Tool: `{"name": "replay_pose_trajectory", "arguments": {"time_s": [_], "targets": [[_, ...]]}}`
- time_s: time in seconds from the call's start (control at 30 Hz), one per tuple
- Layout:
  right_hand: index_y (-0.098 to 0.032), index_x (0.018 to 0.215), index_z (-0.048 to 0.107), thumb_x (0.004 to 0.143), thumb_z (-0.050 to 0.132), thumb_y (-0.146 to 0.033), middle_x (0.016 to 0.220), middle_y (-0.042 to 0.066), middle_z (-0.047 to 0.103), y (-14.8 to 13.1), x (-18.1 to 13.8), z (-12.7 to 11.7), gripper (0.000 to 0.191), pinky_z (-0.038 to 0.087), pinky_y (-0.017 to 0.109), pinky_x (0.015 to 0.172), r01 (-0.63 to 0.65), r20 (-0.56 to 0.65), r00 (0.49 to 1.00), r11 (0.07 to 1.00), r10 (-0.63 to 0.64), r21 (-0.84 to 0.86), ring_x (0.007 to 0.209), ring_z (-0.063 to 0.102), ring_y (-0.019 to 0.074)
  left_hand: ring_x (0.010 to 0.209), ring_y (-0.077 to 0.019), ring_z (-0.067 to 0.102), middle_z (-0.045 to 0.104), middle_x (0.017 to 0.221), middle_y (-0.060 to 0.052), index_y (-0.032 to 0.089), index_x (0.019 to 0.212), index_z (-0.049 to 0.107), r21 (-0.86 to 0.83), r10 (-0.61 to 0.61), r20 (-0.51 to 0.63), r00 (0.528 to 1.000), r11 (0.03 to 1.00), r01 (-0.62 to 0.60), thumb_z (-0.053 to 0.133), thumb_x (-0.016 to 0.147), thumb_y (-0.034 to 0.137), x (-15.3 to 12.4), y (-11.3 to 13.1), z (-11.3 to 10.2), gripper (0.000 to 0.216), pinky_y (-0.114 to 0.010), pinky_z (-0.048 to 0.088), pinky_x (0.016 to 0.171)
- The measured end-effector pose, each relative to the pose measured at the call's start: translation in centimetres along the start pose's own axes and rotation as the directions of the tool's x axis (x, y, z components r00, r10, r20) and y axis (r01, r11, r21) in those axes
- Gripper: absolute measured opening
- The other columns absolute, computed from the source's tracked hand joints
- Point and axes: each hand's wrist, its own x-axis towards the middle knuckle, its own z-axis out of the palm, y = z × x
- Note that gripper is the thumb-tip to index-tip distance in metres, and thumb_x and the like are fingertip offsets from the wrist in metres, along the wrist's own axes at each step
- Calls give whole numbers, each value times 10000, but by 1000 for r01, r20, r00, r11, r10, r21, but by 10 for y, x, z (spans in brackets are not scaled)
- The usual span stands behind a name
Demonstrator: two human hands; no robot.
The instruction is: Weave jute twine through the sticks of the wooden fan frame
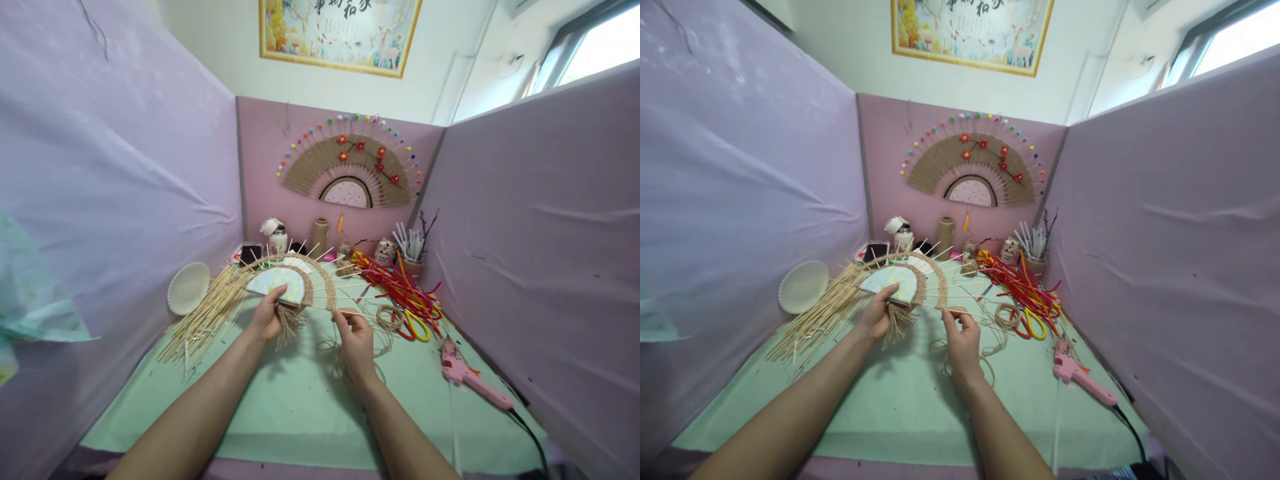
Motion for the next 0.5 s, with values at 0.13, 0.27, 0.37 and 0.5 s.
{"name": "replay_pose_trajectory", "arguments": {"time_s": [0.13, 0.27, 0.37, 0.5], "targets": [[-195, 736, 658, 841, 610, -422, 775, 38, 647, -3, -2, 1, 254, 438, 316, 769, -5, 23, 1000, 1000, 4, 25, 781, 580, 195, 705, -190, 722, 744, 813, -59, 122, 1043, 599, -18, -14, -9, 1000, 1000, 13, 533, 858, 82, -2, -3, 2, 201, -372, 614, 758], [-190, 761, 673, 838, 617, -396, 807, 47, 652, -4, -2, 1, 227, 447, 317, 763, 5, 66, 998, 999, -8, 50, 788, 582, 192, 690, -194, 724, 747, 810, -61, 131, 1116, 582, -27, -33, -19, 999, 999, 32, 528, 863, 87, -2, -2, 1, 263, -355, 620, 720], [-192, 818, 681, 808, 649, -369, 819, 46, 660, -4, 0, -2, 180, 451, 322, 765, 24, 126, 992, 1000, -26, 19, 793, 585, 192, 694, -207, 729, 750, 809, -69, 127, 1197, 554, -29, -54, 4, 999, 998, 54, 523, 865, 97, -3, 1, -1, 336, -343, 622, 679], [-184, 845, 656, 792, 649, -363, 825, 48, 648, 0, 6, -9, 187, 456, 336, 776, 44, 73, 996, 999, -42, -18, 793, 581, 193, 634, -213, 724, 749, 775, -82, 98, 1253, 521, -41, -86, 17, 996, 995, 87, 504, 869, 104, -7, 4, 0, 384, -321, 616, 573]]}}
